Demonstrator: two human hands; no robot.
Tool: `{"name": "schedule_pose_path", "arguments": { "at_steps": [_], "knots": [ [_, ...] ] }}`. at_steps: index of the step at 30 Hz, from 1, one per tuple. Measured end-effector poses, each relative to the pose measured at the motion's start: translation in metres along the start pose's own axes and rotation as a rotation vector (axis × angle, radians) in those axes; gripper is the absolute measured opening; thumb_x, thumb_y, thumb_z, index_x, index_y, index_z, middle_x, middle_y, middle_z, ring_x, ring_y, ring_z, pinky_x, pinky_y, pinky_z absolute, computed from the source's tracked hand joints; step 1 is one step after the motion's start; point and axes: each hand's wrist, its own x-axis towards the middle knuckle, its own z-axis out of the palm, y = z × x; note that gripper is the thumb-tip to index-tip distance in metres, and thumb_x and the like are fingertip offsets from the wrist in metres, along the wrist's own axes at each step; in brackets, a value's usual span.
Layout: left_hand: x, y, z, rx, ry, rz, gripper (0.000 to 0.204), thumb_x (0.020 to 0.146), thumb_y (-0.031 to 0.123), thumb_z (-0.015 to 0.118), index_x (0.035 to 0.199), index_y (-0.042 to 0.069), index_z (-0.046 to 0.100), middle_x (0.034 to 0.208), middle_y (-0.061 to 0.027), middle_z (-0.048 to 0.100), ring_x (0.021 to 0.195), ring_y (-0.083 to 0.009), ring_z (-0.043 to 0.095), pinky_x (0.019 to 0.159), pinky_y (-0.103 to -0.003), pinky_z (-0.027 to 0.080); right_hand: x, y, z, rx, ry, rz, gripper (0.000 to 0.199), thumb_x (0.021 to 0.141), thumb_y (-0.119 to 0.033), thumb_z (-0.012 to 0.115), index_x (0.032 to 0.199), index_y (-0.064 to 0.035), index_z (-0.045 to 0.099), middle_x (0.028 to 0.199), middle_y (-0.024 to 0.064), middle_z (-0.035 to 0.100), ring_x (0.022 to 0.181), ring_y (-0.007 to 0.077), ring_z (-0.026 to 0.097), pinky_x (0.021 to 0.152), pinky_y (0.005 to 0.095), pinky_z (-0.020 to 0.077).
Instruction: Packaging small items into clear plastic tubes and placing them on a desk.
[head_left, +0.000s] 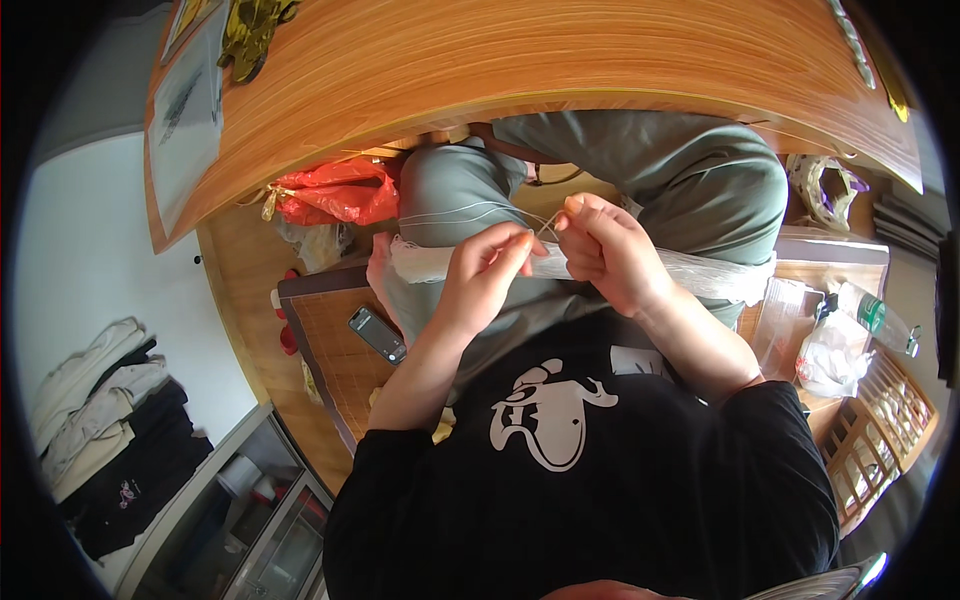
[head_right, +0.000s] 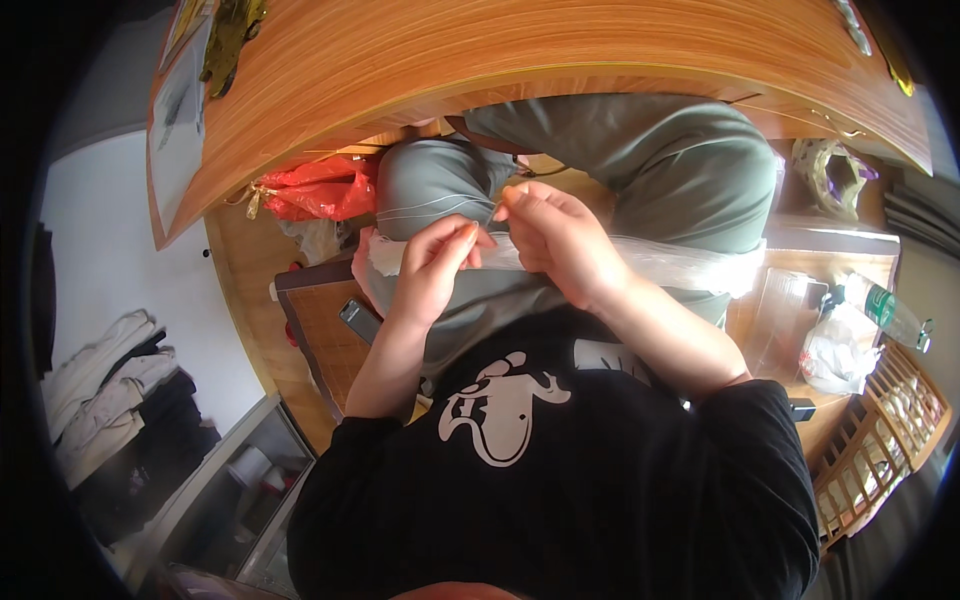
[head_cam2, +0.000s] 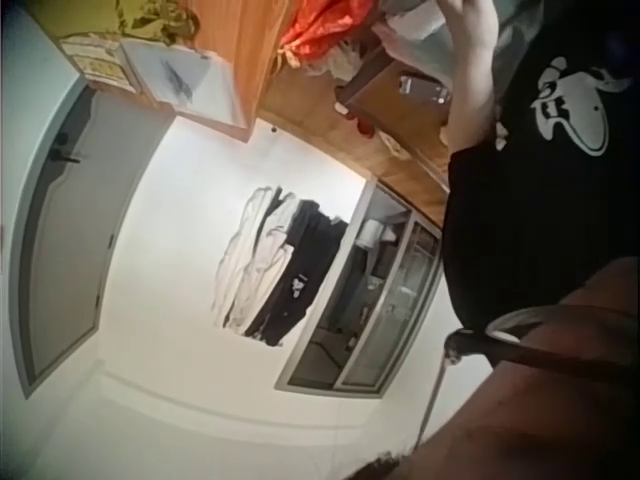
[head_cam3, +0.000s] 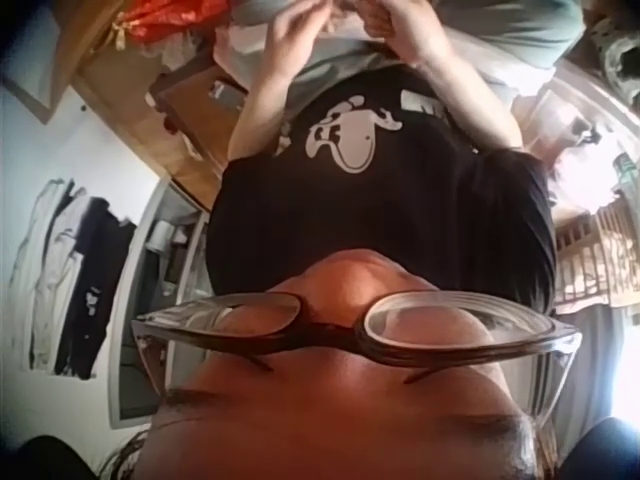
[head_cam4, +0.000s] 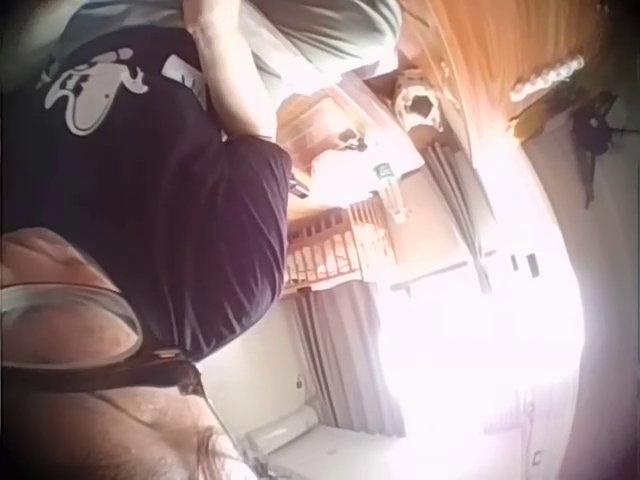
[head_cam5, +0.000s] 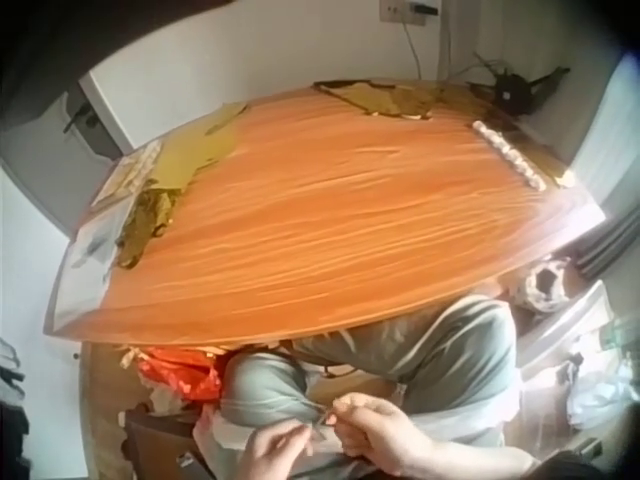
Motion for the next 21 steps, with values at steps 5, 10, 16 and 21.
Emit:
{"name": "schedule_pose_path", "arguments": {
  "at_steps": [5, 10, 16, 21],
  "knots": [
    [0.004, -0.002, 0.002, -0.124, 0.057, 0.102, 0.023, 0.097, 0.013, 0.052, 0.099, -0.003, 0.067, 0.094, -0.0084, 0.070, 0.086, -0.0111, 0.063, 0.076, -0.026, 0.049, -0.001, 0.018, 0.009, -0.641, -0.211, -0.392, 0.018, 0.098, -0.018, 0.055, 0.097, -0.0020, 0.063, 0.073, -0.0051, 0.053, 0.063, 0.0021, 0.041, 0.056, 0.0198, 0.0316],
    [-0.004, -0.002, -0.003, -0.368, -0.015, 0.022, 0.021, 0.095, 0.016, 0.057, 0.102, 0.000, 0.068, 0.094, -0.0097, 0.070, 0.086, -0.0141, 0.065, 0.076, -0.027, 0.049, 0.000, 0.013, -0.002, -0.798, -0.153, 0.015, 0.018, 0.097, -0.019, 0.056, 0.094, -0.0028, 0.065, 0.072, -0.0043, 0.052, 0.065, 0.0030, 0.041, 0.056, 0.0208, 0.0324],
    [-0.003, -0.006, -0.013, 0.122, -0.056, -0.028, 0.019, 0.093, 0.017, 0.061, 0.094, -0.001, 0.067, 0.080, -0.0034, 0.066, 0.076, -0.0101, 0.060, 0.073, -0.026, 0.047, 0.001, 0.005, -0.009, -0.304, -0.106, -0.036, 0.021, 0.098, -0.021, 0.053, 0.091, -0.0026, 0.062, 0.076, -0.0023, 0.058, 0.060, 0.0049, 0.043, 0.056, 0.0210, 0.0350],
    [0.006, -0.003, -0.005, 0.296, 0.171, 0.487, 0.039, 0.098, 0.030, 0.048, 0.111, -0.004, 0.063, 0.093, -0.0101, 0.069, 0.068, -0.0102, 0.048, 0.063, -0.028, 0.042, -0.001, 0.021, -0.006, -0.459, -0.193, 0.092, 0.025, 0.099, -0.023, 0.051, 0.096, -0.0016, 0.063, 0.079, 0.0029, 0.062, 0.065, 0.0080, 0.055, 0.062, 0.0234, 0.0442]
  ]
}}
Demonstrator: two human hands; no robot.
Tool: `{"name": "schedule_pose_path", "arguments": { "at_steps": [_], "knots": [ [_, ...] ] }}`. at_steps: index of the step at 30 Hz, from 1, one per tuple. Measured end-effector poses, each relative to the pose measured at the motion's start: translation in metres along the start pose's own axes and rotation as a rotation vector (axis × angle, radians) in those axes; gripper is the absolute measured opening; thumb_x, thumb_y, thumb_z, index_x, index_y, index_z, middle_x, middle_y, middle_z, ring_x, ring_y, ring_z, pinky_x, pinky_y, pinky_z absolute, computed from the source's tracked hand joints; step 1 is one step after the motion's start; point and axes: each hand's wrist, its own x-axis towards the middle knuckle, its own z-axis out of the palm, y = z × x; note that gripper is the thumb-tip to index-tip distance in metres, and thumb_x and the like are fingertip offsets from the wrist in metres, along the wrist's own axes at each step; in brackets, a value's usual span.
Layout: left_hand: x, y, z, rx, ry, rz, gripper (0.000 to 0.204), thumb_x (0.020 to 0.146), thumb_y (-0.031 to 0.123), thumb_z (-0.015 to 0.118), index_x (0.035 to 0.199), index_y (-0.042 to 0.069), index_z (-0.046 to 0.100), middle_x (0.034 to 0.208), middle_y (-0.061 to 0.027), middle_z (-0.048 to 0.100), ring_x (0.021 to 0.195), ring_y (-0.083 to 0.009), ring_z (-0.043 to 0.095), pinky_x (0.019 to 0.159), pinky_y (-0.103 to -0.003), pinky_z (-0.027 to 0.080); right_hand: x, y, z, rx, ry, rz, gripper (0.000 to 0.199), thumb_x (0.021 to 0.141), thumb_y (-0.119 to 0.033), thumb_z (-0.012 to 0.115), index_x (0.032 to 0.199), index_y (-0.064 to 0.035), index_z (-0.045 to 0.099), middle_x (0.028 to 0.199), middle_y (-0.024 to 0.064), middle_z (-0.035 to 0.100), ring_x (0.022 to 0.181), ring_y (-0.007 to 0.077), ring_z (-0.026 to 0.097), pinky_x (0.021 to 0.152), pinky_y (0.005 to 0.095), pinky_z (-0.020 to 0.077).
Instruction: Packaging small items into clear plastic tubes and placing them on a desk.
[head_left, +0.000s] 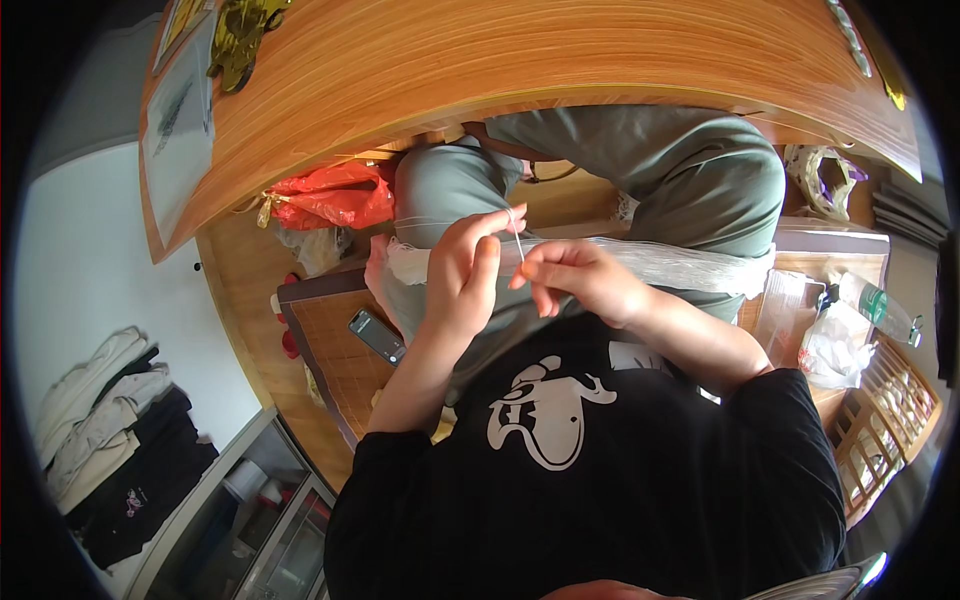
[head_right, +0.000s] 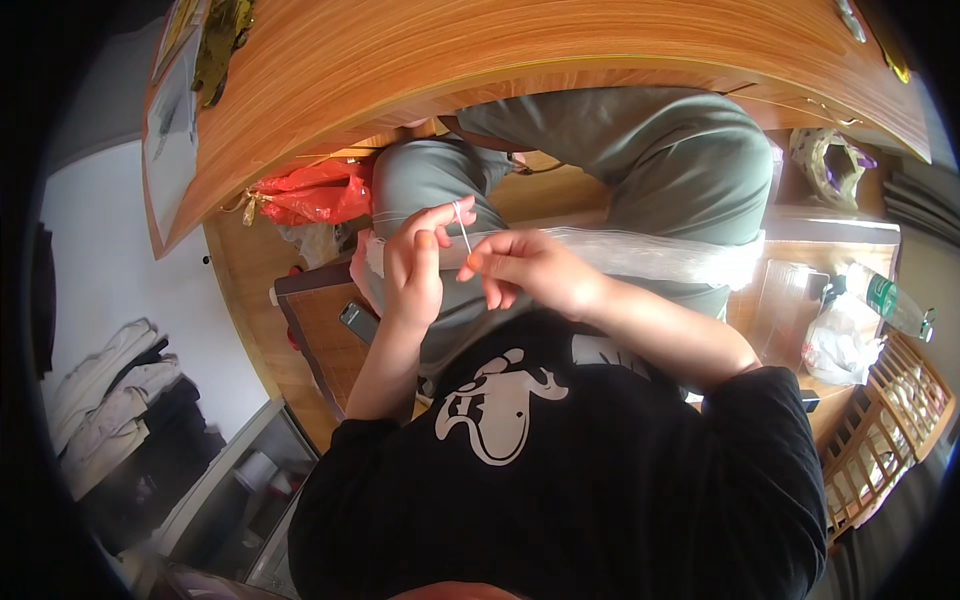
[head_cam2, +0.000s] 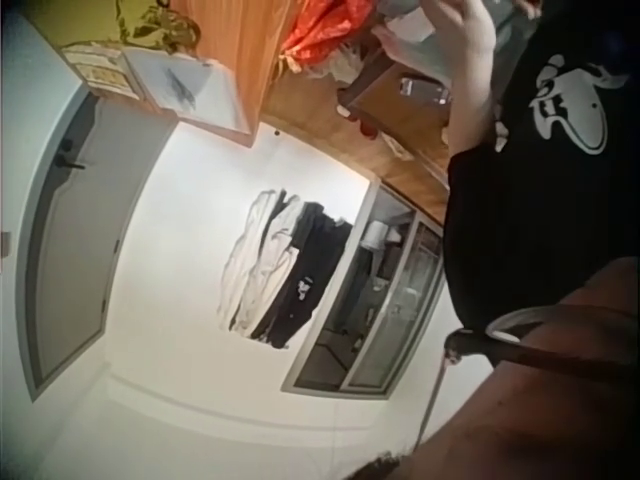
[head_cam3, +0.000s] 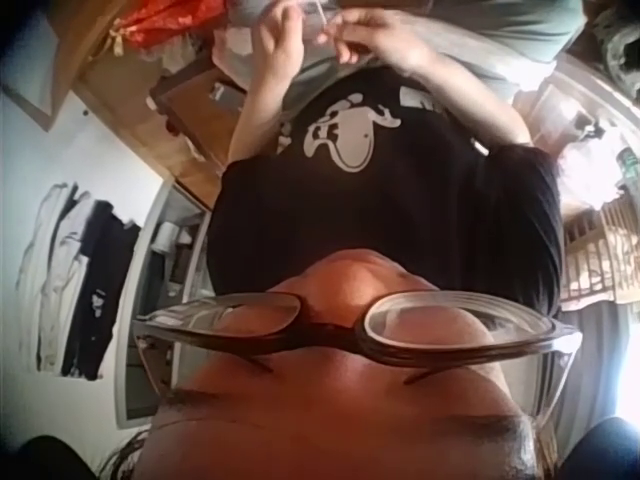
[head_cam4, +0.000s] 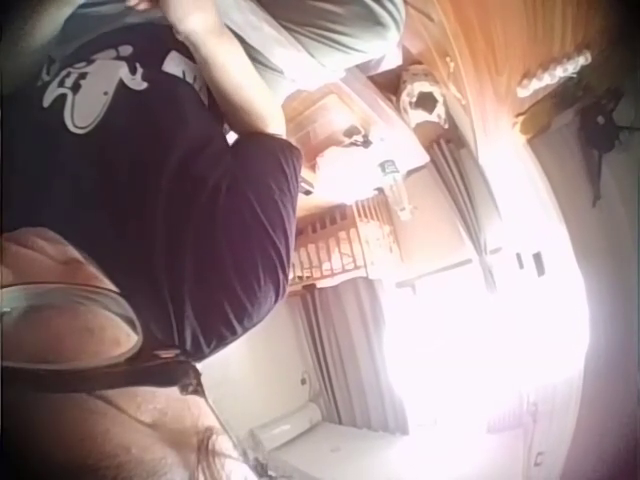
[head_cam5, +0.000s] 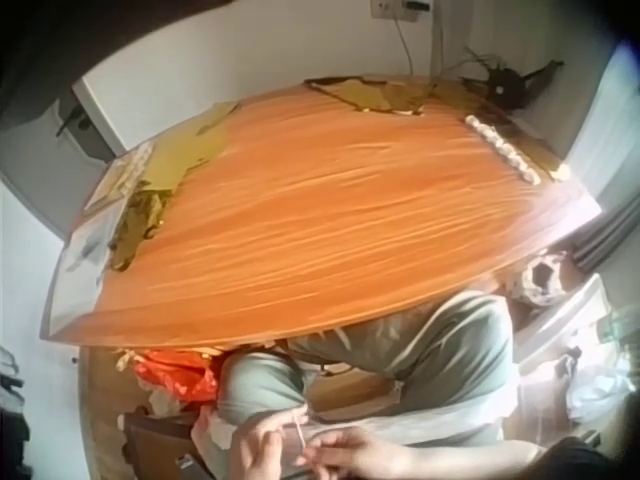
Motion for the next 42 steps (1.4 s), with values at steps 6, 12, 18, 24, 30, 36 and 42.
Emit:
{"name": "schedule_pose_path", "arguments": {
  "at_steps": [6, 12, 18, 24, 30, 36, 42],
  "knots": [
    [-0.009, 0.004, -0.014, -0.635, -0.221, -0.192, 0.066, 0.101, 0.052, 0.027, 0.112, 0.000, 0.065, 0.096, -0.0083, 0.069, 0.064, -0.0073, 0.043, 0.058, -0.022, 0.034, 0.002, -0.009, -0.006, 0.478, 0.072, -0.101, 0.021, 0.099, -0.022, 0.048, 0.095, -0.0041, 0.059, 0.070, 0.0033, 0.058, 0.064, 0.0116, 0.057, 0.062, 0.0264, 0.0470],
    [0.007, 0.012, -0.010, 0.309, -0.121, 0.125, 0.052, 0.099, 0.042, 0.042, 0.110, -0.005, 0.063, 0.099, -0.0152, 0.068, 0.087, -0.0225, 0.064, 0.073, -0.035, 0.047, -0.009, -0.013, 0.013, 0.074, 0.063, -0.114, 0.024, 0.101, -0.024, 0.047, 0.093, -0.0037, 0.058, 0.072, 0.0025, 0.058, 0.066, 0.0105, 0.055, 0.064, 0.0244, 0.0458],
    [-0.010, 0.009, -0.013, -0.643, -0.242, -0.238, 0.038, 0.102, 0.031, 0.043, 0.111, -0.001, 0.061, 0.103, -0.0084, 0.066, 0.081, -0.0109, 0.055, 0.075, -0.024, 0.044, 0.001, 0.001, 0.008, 0.347, 0.124, 0.049, 0.024, 0.100, -0.025, 0.047, 0.093, -0.0056, 0.058, 0.071, 0.0025, 0.057, 0.065, 0.0108, 0.054, 0.064, 0.0245, 0.0452],
    [-0.008, 0.007, -0.007, -0.175, -0.116, -0.183, 0.014, 0.092, 0.010, 0.061, 0.083, -0.001, 0.063, 0.073, -0.0036, 0.063, 0.068, -0.0078, 0.055, 0.062, -0.024, 0.044, 0.000, -0.023, 0.006, 0.443, 0.090, -0.170, 0.025, 0.101, -0.025, 0.047, 0.094, -0.0034, 0.058, 0.074, 0.0037, 0.058, 0.065, 0.0130, 0.054, 0.064, 0.0263, 0.0440],
    [-0.003, 0.012, 0.004, -0.052, 0.108, -0.240, 0.023, 0.091, 0.011, 0.063, 0.074, -0.003, 0.064, 0.066, -0.0037, 0.063, 0.059, -0.0071, 0.053, 0.052, -0.024, 0.040, -0.008, -0.016, 0.025, -0.002, -0.017, -0.245, 0.023, 0.102, -0.020, 0.046, 0.098, -0.0006, 0.059, 0.080, 0.0033, 0.060, 0.074, 0.0099, 0.057, 0.069, 0.0240, 0.0457],
    [-0.008, 0.012, 0.006, -0.582, 0.137, -0.374, 0.034, 0.098, 0.024, 0.054, 0.079, 0.000, 0.070, 0.071, -0.0035, 0.066, 0.061, -0.0052, 0.047, 0.056, -0.023, 0.037, 0.007, -0.005, 0.013, -0.171, 0.040, -0.010, 0.021, 0.099, -0.021, 0.050, 0.096, -0.0022, 0.060, 0.078, 0.0024, 0.061, 0.074, 0.0089, 0.060, 0.068, 0.0233, 0.0471],
    [-0.007, 0.009, 0.000, -0.361, 0.032, -0.211, 0.038, 0.100, 0.024, 0.045, 0.084, -0.001, 0.068, 0.075, -0.0065, 0.067, 0.064, -0.0117, 0.052, 0.061, -0.028, 0.040, 0.001, -0.021, 0.003, 0.062, 0.064, -0.286, 0.021, 0.101, -0.017, 0.045, 0.096, -0.0002, 0.057, 0.085, 0.0058, 0.061, 0.072, 0.0119, 0.059, 0.069, 0.0251, 0.0479]
  ]
}}
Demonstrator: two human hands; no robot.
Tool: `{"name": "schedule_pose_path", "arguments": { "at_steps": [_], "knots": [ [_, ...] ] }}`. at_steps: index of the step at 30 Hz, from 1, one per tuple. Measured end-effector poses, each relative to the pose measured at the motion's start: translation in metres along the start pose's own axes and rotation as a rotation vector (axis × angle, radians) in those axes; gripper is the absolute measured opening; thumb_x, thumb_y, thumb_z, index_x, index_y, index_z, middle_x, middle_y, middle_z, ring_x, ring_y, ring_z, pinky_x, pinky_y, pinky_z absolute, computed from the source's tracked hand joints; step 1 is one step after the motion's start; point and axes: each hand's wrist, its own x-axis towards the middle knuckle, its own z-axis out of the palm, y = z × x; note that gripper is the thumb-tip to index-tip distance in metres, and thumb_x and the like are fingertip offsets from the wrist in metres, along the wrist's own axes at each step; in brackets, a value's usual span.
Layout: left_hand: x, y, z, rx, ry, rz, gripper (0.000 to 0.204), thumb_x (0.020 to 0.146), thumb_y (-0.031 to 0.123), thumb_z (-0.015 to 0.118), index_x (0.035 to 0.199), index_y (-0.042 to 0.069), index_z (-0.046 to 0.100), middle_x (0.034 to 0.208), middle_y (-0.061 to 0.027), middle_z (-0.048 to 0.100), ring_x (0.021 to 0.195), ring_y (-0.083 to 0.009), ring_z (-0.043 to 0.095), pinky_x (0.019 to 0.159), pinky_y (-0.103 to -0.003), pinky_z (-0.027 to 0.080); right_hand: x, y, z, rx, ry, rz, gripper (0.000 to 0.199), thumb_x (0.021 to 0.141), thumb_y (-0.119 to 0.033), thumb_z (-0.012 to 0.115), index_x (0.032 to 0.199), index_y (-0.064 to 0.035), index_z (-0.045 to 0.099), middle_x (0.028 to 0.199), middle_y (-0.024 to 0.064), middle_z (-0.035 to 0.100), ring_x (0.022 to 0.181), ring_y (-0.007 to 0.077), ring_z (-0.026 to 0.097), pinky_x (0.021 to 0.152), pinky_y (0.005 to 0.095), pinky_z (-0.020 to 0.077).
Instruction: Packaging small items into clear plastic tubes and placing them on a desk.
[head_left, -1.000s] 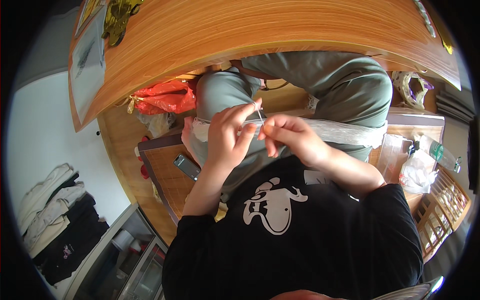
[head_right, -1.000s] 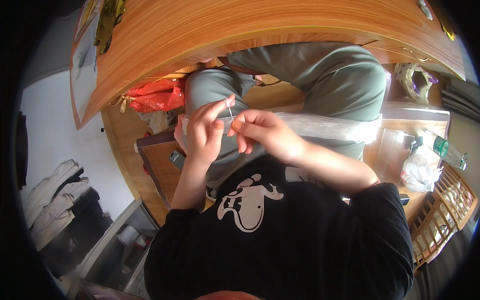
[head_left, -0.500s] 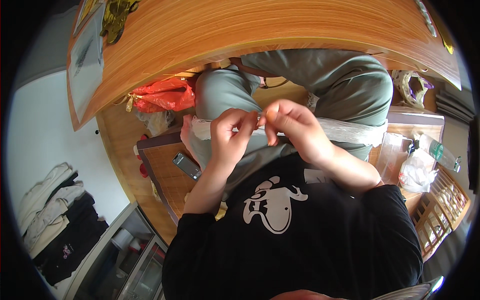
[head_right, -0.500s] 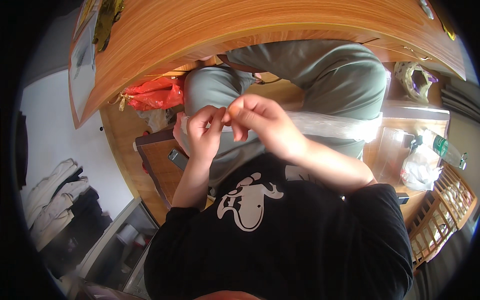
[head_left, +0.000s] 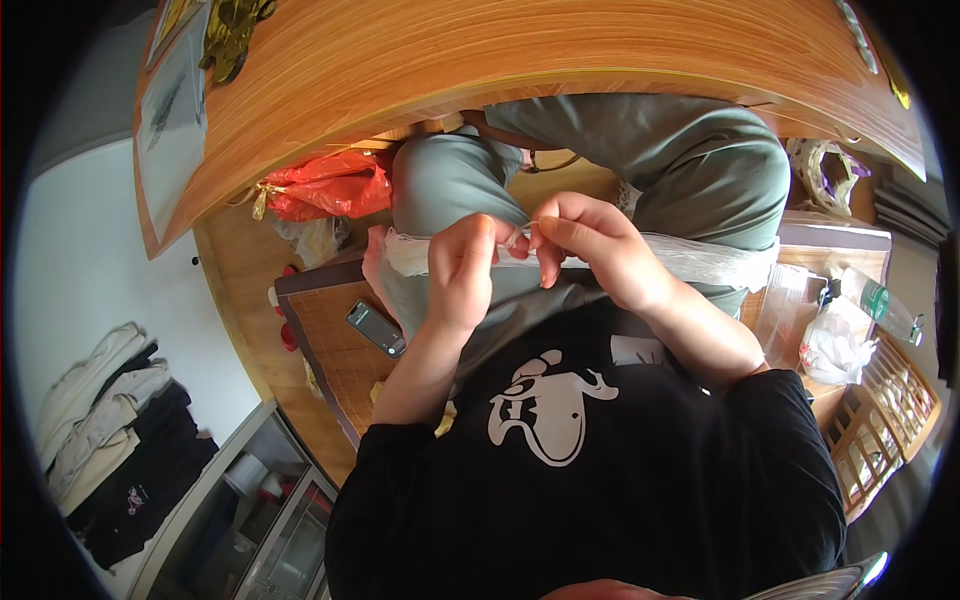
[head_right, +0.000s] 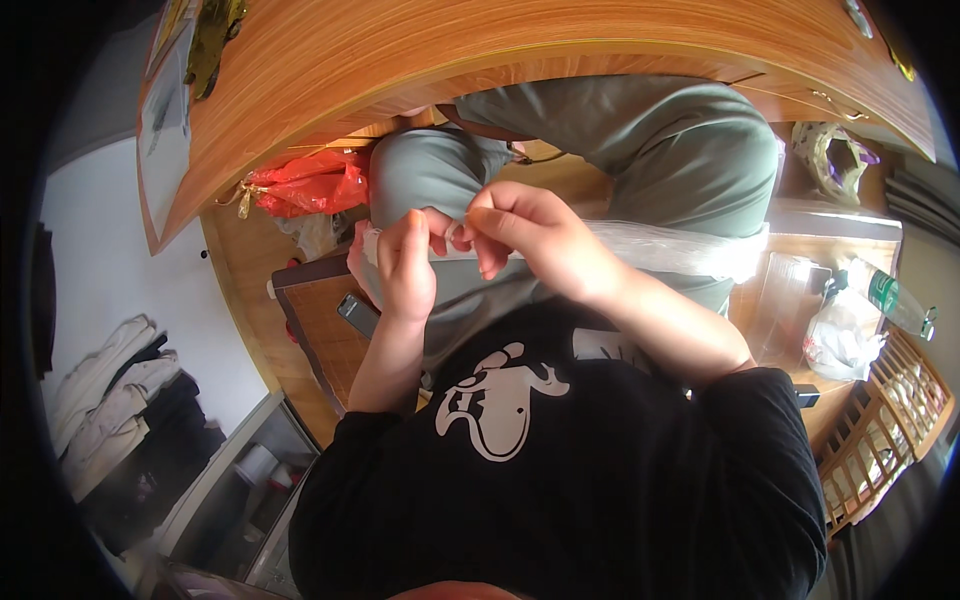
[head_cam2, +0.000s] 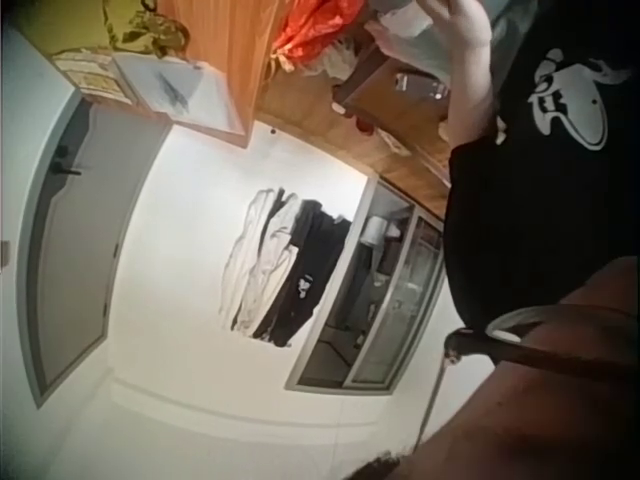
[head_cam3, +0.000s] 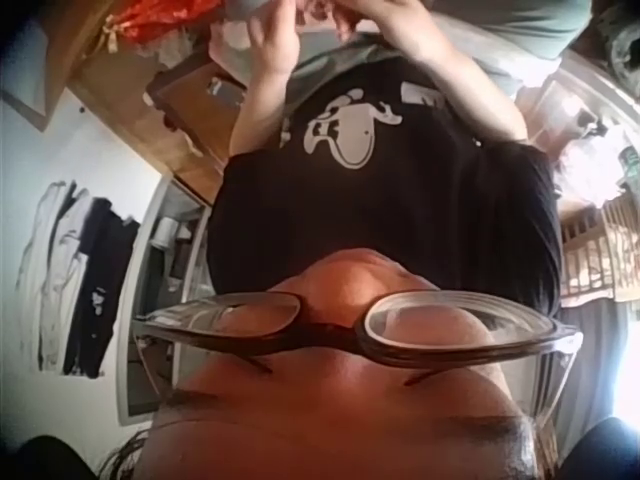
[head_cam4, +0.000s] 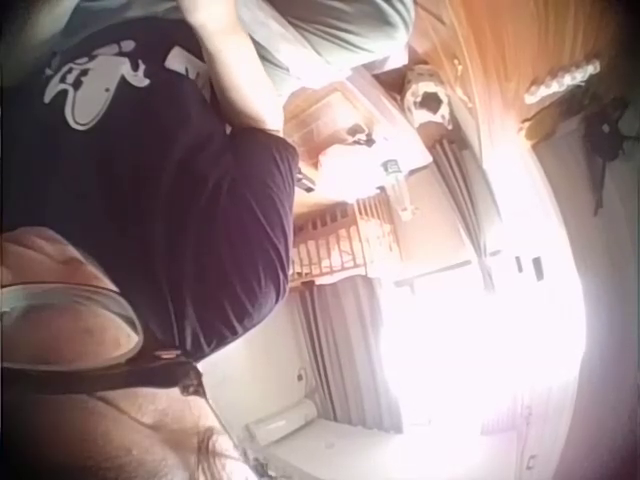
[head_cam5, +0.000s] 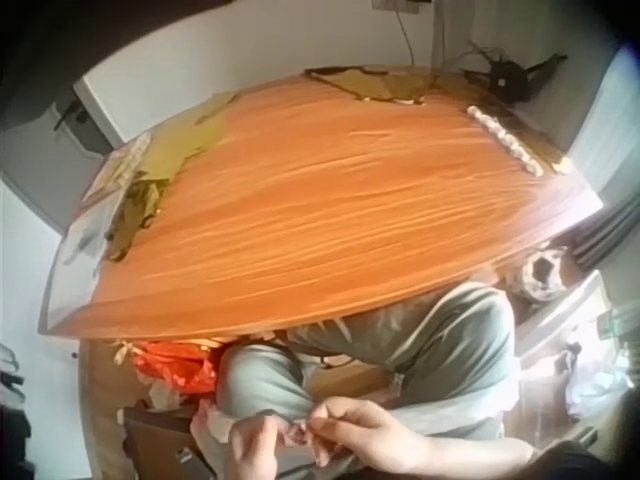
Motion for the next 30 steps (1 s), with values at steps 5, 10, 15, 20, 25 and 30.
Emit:
{"name": "schedule_pose_path", "arguments": {
  "at_steps": [5, 10, 15, 20, 25, 30],
  "knots": [
    [0.006, 0.006, 0.005, 0.309, -0.006, 0.225, 0.037, 0.099, 0.022, 0.041, 0.106, -0.003, 0.067, 0.097, -0.0151, 0.070, 0.070, -0.0146, 0.055, 0.067, -0.030, 0.044, -0.005, 0.008, 0.009, -0.102, -0.101, 0.167, 0.022, 0.102, -0.018, 0.044, 0.095, -0.0007, 0.056, 0.085, 0.0050, 0.058, 0.073, 0.0121, 0.058, 0.071, 0.0260, 0.0470],
    [0.004, 0.006, -0.001, -0.325, -0.047, 0.057, 0.046, 0.101, 0.031, 0.035, 0.083, -0.002, 0.062, 0.083, -0.0106, 0.066, 0.067, -0.0148, 0.050, 0.063, -0.028, 0.041, -0.002, 0.012, -0.006, 0.109, -0.058, 0.068, 0.021, 0.102, -0.017, 0.042, 0.093, -0.0024, 0.054, 0.084, 0.0048, 0.056, 0.077, 0.0136, 0.058, 0.072, 0.0274, 0.0470],
    [0.013, 0.003, -0.002, 0.854, 0.021, 0.461, 0.048, 0.099, 0.041, 0.042, 0.094, -0.001, 0.065, 0.094, -0.0096, 0.067, 0.066, -0.0105, 0.048, 0.067, -0.025, 0.042, -0.007, 0.006, 0.007, -0.079, -0.094, -0.010, 0.023, 0.102, -0.020, 0.044, 0.094, -0.0012, 0.055, 0.084, 0.0034, 0.056, 0.079, 0.0120, 0.056, 0.075, 0.0252, 0.0434],
    [-0.004, -0.002, -0.008, -0.428, -0.188, 0.040, 0.063, 0.100, 0.048, 0.028, 0.097, -0.004, 0.063, 0.093, -0.0122, 0.067, 0.064, -0.0143, 0.048, 0.060, -0.027, 0.039, -0.003, 0.007, 0.003, -0.463, -0.089, 0.084, 0.023, 0.102, -0.018, 0.044, 0.091, -0.0009, 0.055, 0.080, 0.0019, 0.057, 0.078, 0.0099, 0.054, 0.074, 0.0256, 0.0434],
    [0.013, 0.012, -0.010, 0.946, 0.035, 0.376, 0.069, 0.099, 0.051, 0.027, 0.078, -0.002, 0.065, 0.065, -0.0042, 0.062, 0.066, -0.0168, 0.058, 0.067, -0.034, 0.042, -0.009, -0.007, 0.001, -0.443, -0.053, -0.129, 0.021, 0.101, -0.016, 0.044, 0.088, -0.0028, 0.052, 0.081, 0.0022, 0.054, 0.077, 0.0106, 0.052, 0.071, 0.0275, 0.0434],
    [-0.020, 0.008, -0.006, -0.131, -0.181, 0.108, 0.053, 0.096, 0.049, 0.041, 0.086, 0.001, 0.061, 0.087, -0.0061, 0.065, 0.069, -0.0123, 0.055, 0.062, -0.029, 0.041, -0.008, -0.004, 0.006, -0.550, -0.245, -0.050, 0.018, 0.100, -0.013, 0.045, 0.088, -0.0023, 0.054, 0.081, 0.0030, 0.055, 0.075, 0.0115, 0.053, 0.069, 0.0278, 0.0450]
  ]
}}
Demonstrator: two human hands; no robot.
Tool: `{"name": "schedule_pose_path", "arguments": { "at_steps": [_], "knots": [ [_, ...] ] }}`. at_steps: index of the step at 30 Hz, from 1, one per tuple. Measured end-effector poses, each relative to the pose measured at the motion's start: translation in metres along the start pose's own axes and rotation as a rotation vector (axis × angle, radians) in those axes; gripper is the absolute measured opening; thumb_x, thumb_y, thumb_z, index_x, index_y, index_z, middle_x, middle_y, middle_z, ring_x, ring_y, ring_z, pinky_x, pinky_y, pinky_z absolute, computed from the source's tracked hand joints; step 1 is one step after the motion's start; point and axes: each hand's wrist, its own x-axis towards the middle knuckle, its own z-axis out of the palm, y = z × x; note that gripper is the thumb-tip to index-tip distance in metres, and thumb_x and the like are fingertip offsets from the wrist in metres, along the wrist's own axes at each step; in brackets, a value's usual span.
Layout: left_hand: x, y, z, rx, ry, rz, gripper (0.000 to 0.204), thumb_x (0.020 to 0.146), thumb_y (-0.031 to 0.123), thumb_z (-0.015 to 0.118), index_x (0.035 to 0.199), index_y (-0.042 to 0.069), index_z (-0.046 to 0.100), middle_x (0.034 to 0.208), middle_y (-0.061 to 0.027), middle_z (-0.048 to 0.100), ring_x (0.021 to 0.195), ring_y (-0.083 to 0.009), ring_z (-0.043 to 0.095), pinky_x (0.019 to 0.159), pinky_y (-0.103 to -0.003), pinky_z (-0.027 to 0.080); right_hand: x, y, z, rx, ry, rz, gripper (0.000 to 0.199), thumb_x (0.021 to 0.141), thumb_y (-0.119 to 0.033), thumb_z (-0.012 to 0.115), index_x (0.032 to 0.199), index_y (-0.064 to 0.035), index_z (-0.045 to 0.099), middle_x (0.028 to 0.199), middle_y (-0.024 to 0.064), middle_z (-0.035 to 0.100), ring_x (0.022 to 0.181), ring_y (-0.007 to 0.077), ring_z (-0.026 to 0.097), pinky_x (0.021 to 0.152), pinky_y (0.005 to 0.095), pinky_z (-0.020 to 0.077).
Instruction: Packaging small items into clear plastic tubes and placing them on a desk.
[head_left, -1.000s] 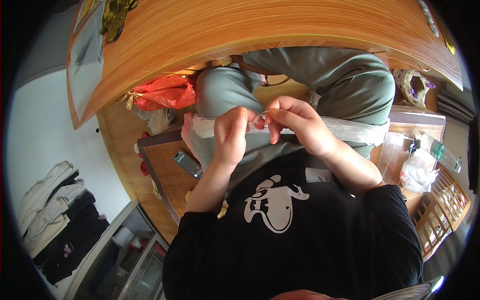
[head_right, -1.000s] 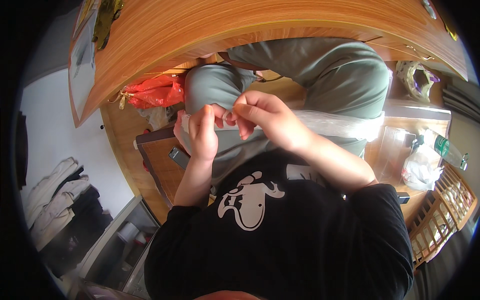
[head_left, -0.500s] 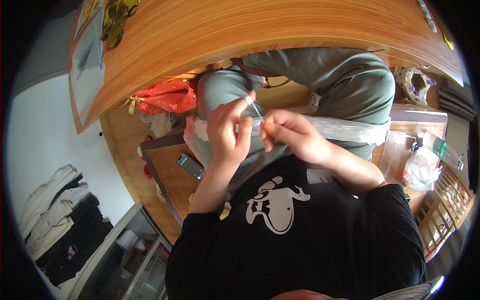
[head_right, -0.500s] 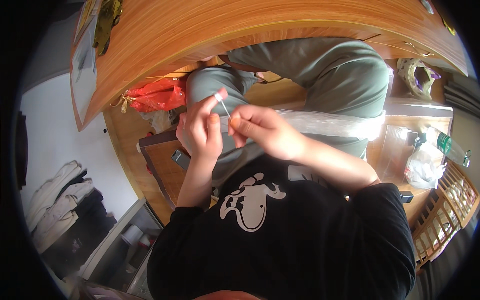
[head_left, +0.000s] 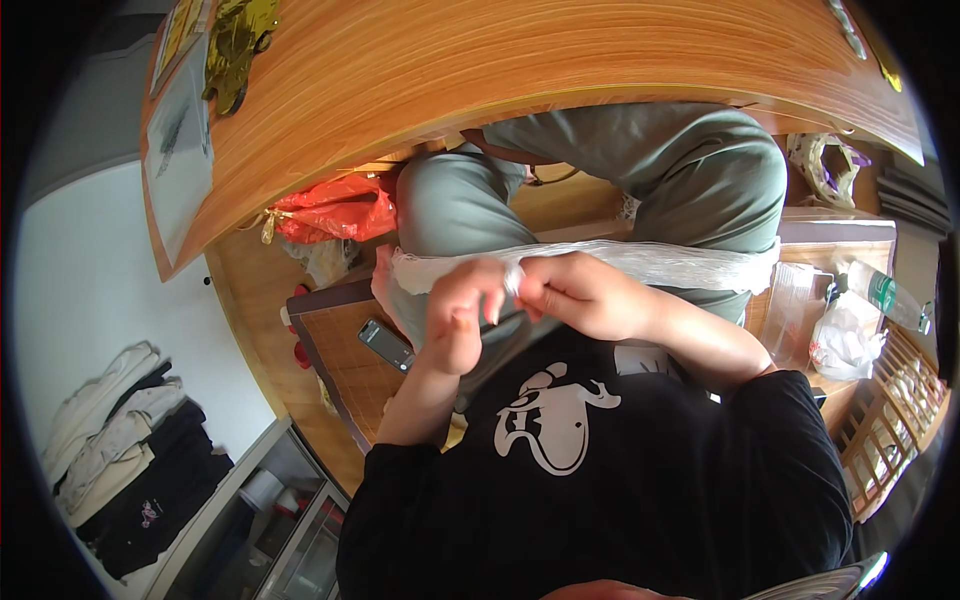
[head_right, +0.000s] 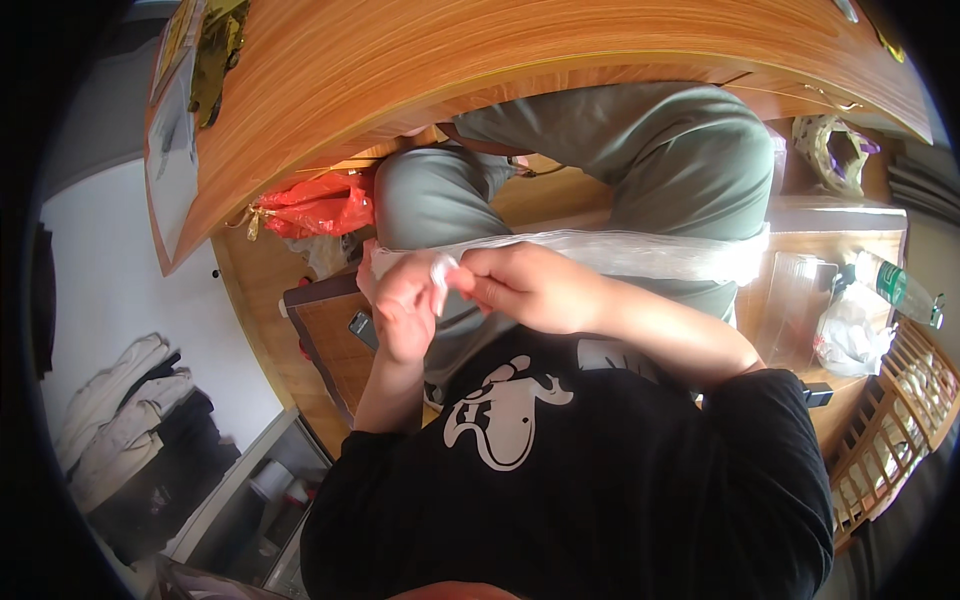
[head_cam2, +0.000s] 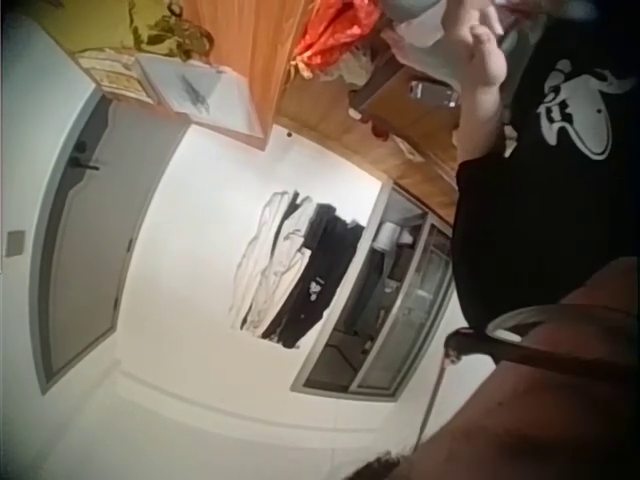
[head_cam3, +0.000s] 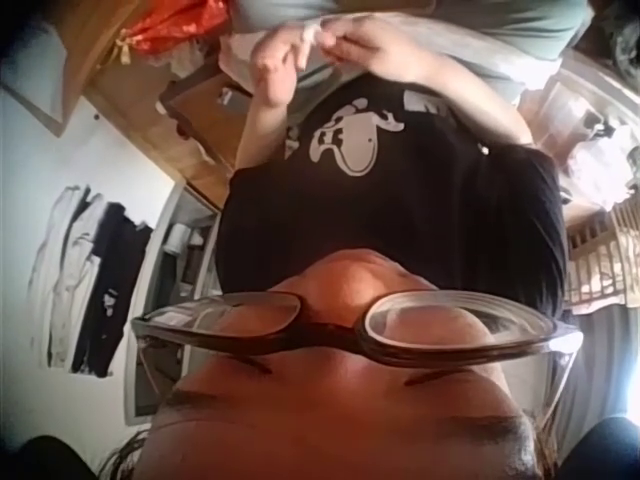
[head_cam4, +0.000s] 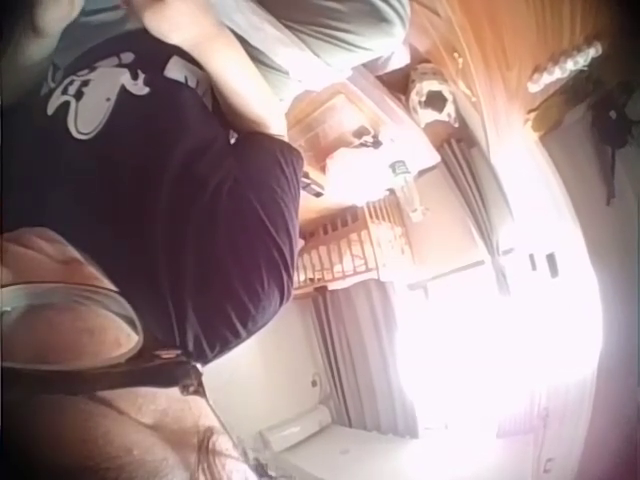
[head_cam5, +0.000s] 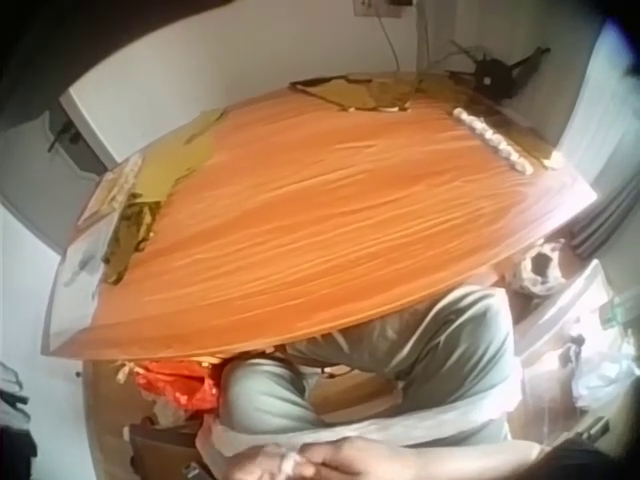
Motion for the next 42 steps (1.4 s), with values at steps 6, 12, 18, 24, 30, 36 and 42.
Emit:
{"name": "schedule_pose_path", "arguments": {
  "at_steps": [6, 12, 18, 24, 30, 36, 42],
  "knots": [
    [0.016, -0.005, -0.003, 0.902, -0.085, 0.224, 0.045, 0.099, 0.037, 0.040, 0.100, -0.002, 0.062, 0.091, -0.0137, 0.066, 0.071, -0.0162, 0.058, 0.066, -0.029, 0.044, -0.008, -0.004, -0.001, 0.124, 0.156, 0.005, 0.016, 0.099, -0.011, 0.046, 0.089, -0.0020, 0.054, 0.074, 0.0023, 0.053, 0.071, 0.0111, 0.052, 0.067, 0.0266, 0.0439],
    [0.005, -0.012, 0.011, -0.397, 0.103, -0.138, 0.056, 0.100, 0.043, 0.029, 0.095, -0.001, 0.063, 0.090, -0.0097, 0.067, 0.066, -0.0140, 0.050, 0.069, -0.029, 0.043, -0.009, -0.004, 0.000, 0.131, 0.188, 0.158, 0.020, 0.101, -0.015, 0.044, 0.090, -0.0023, 0.054, 0.074, 0.0002, 0.053, 0.071, 0.0100, 0.050, 0.065, 0.0259, 0.0411],
    [0.021, -0.012, 0.006, 0.842, 0.036, 0.248, 0.047, 0.099, 0.037, 0.040, 0.101, -0.004, 0.062, 0.103, -0.0153, 0.069, 0.062, -0.0130, 0.050, 0.066, -0.028, 0.043, -0.012, -0.004, -0.001, 0.194, 0.155, 0.136, 0.022, 0.102, -0.018, 0.044, 0.091, -0.0027, 0.055, 0.073, -0.0002, 0.053, 0.067, 0.0088, 0.049, 0.064, 0.0245, 0.0413],
    [0.010, -0.016, 0.008, -0.214, -0.040, -0.158, 0.067, 0.098, 0.055, 0.031, 0.102, -0.006, 0.061, 0.097, -0.0148, 0.065, 0.061, -0.0097, 0.041, 0.062, -0.022, 0.037, -0.008, 0.011, -0.003, 0.284, 0.279, 0.167, 0.021, 0.103, -0.019, 0.042, 0.094, -0.0043, 0.054, 0.072, -0.0024, 0.048, 0.066, 0.0075, 0.047, 0.062, 0.0223, 0.0393],
    [0.032, -0.005, 0.015, 0.760, 0.008, 0.090, 0.039, 0.098, 0.030, 0.046, 0.108, -0.004, 0.060, 0.090, -0.0061, 0.067, 0.066, -0.0102, 0.048, 0.065, -0.028, 0.041, -0.012, 0.002, -0.001, 0.256, 0.311, 0.099, 0.021, 0.102, -0.021, 0.044, 0.094, -0.0054, 0.054, 0.074, -0.0036, 0.045, 0.067, 0.0049, 0.042, 0.059, 0.0213, 0.0355],
    [0.016, -0.008, 0.012, -0.195, -0.197, -0.117, 0.048, 0.099, 0.037, 0.045, 0.123, -0.004, 0.055, 0.100, -0.0080, 0.066, 0.065, -0.0078, 0.042, 0.064, -0.023, 0.039, -0.010, 0.019, -0.008, 0.377, 0.328, 0.205, 0.018, 0.100, -0.016, 0.044, 0.094, -0.0050, 0.056, 0.074, -0.0049, 0.046, 0.066, 0.0040, 0.039, 0.058, 0.0207, 0.0324],
    [0.024, -0.020, 0.020, 0.410, 0.140, 0.046, 0.042, 0.097, 0.036, 0.046, 0.111, -0.002, 0.058, 0.106, -0.0081, 0.065, 0.071, -0.0111, 0.049, 0.066, -0.027, 0.041, -0.014, 0.002, -0.005, 0.381, 0.276, 0.062, 0.018, 0.100, -0.016, 0.044, 0.092, -0.0060, 0.057, 0.072, -0.0073, 0.042, 0.066, 0.0034, 0.035, 0.058, 0.0205, 0.0268]
  ]
}}
